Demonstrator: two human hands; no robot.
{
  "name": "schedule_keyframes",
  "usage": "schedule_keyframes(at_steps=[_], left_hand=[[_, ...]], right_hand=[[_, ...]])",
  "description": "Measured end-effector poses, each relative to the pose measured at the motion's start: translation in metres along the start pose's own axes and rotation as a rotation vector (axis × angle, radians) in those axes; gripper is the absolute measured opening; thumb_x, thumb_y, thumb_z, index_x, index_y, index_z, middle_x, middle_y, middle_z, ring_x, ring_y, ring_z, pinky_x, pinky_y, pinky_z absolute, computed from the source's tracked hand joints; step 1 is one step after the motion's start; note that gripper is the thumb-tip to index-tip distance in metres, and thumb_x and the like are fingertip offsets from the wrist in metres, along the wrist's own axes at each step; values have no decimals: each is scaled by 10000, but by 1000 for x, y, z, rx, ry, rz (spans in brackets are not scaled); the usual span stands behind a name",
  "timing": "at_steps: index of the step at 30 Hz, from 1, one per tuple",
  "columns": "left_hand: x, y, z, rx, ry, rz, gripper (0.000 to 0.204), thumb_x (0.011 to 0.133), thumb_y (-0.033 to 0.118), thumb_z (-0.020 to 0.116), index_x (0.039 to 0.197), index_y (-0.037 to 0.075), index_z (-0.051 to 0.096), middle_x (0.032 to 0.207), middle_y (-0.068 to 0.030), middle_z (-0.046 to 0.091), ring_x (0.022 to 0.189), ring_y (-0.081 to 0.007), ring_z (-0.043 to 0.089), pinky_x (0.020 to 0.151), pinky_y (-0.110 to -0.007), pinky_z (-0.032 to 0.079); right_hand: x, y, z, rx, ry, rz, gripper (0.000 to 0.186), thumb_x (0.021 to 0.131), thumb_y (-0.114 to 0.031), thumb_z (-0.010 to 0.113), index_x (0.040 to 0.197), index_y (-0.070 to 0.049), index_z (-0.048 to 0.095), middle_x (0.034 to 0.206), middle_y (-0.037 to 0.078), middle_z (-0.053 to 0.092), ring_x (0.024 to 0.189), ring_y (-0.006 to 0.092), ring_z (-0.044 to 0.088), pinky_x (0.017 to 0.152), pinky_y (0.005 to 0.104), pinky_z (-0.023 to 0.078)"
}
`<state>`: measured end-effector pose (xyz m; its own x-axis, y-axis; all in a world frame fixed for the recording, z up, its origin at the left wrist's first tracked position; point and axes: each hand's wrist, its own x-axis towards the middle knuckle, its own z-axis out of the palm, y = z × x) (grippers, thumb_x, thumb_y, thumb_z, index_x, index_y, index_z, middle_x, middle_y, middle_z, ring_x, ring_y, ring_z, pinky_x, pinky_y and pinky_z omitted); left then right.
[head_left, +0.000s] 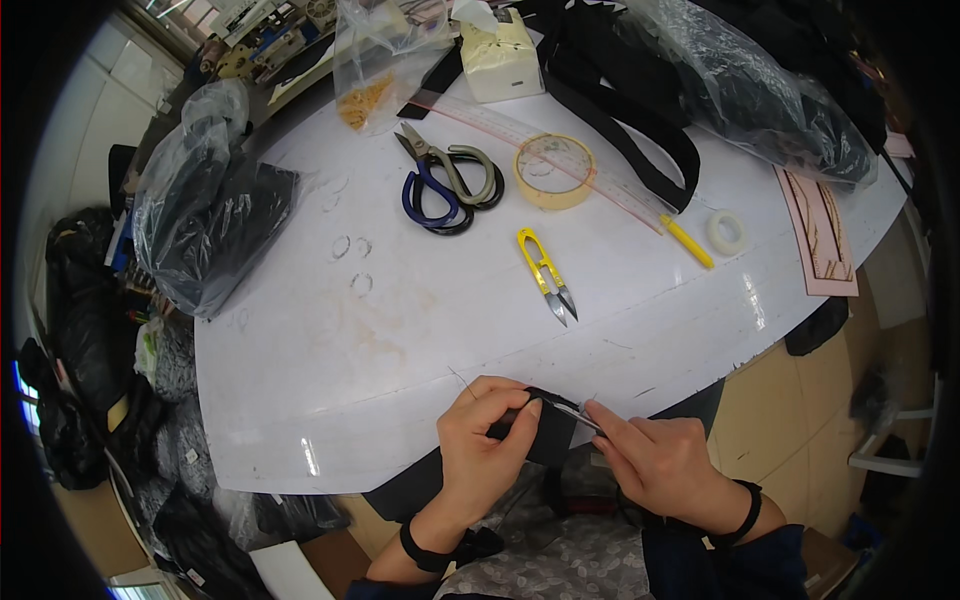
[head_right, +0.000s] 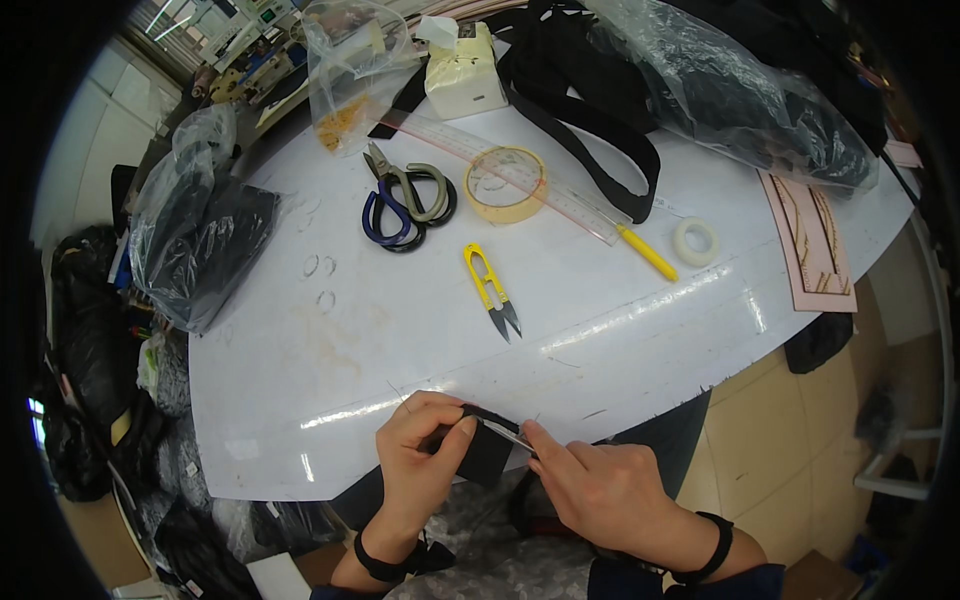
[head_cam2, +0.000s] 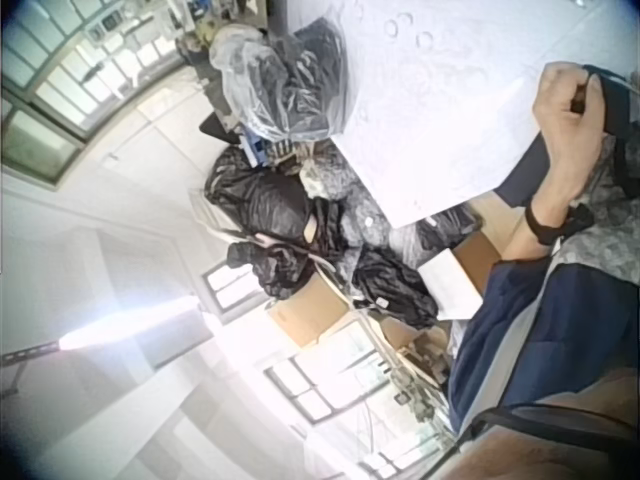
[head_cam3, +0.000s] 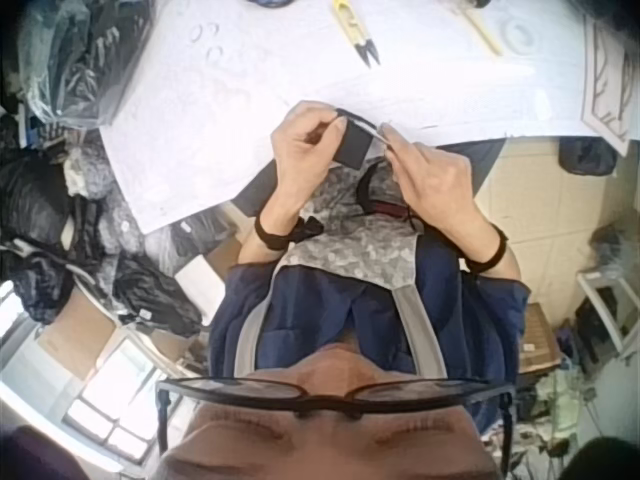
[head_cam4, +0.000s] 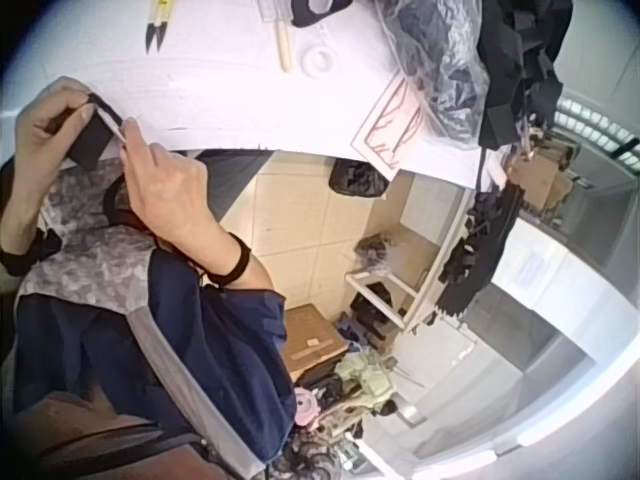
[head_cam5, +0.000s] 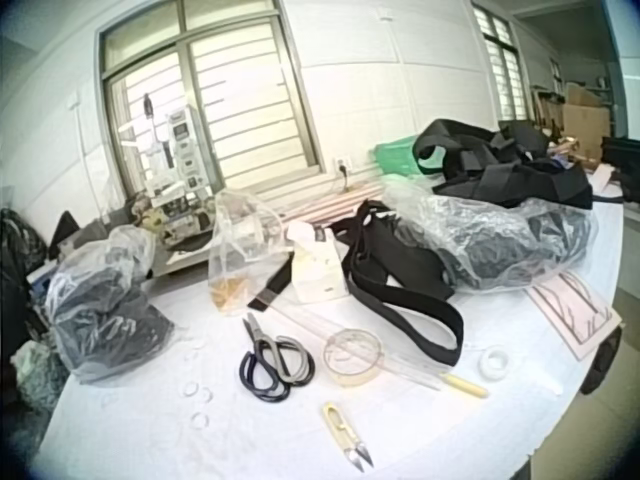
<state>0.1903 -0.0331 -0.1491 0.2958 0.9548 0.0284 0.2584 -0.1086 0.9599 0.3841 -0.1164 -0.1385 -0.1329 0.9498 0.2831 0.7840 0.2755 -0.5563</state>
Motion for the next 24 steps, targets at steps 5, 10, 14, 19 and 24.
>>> schedule_keyframes(at_steps=[5, 10, 14, 19, 24], left_hand=[[0, 1, 1, 5, 26, -10, 58, 831, -22, 700, 888, -23, 712, 925, -99, 676, 766, -127, 643, 671, -231, 501], [1, 2, 0, 28, 6, 5, 50, 833, -73, 686, 879, -55, 695, 954, -62, 644, 789, -78, 601, 666, -193, 469], [1, 1, 0, 58, 15, 30, 57, 827, -73, 689, 881, -53, 698, 944, -66, 651, 797, -84, 601, 674, -201, 470], [2, -1, 0, 57, 21, 16, 59, 823, -42, 698, 881, -32, 707, 923, -83, 668, 800, -127, 624, 685, -232, 484], [1, -1, 1, 42, 34, -11, 62, 819, -11, 710, 881, -13, 714, 897, -101, 684, 789, -165, 642, 687, -259, 494]], right_hand=[[0, -1, 2, -5, -5, 19, 404, 842, -144, 721, 1213, 0, 650, 572, 24, 535, 429, 173, 536, 415, 304, 415], [0, 0, 4, 21, 1, 27, 390, 853, -153, 711, 1207, -1, 646, 580, 28, 546, 436, 177, 550, 416, 306, 421], [3, -3, -3, -38, -41, 19, 391, 855, -153, 709, 1209, 0, 642, 580, 28, 548, 438, 178, 555, 416, 306, 424], [2, -1, -3, -53, -65, 29, 389, 853, -154, 709, 1203, 1, 643, 576, 30, 547, 435, 176, 555, 415, 304, 429], [1, 1, -5, 5, -44, 19, 373, 854, -145, 711, 1188, 7, 649, 578, 36, 551, 438, 182, 559, 417, 305, 432]])
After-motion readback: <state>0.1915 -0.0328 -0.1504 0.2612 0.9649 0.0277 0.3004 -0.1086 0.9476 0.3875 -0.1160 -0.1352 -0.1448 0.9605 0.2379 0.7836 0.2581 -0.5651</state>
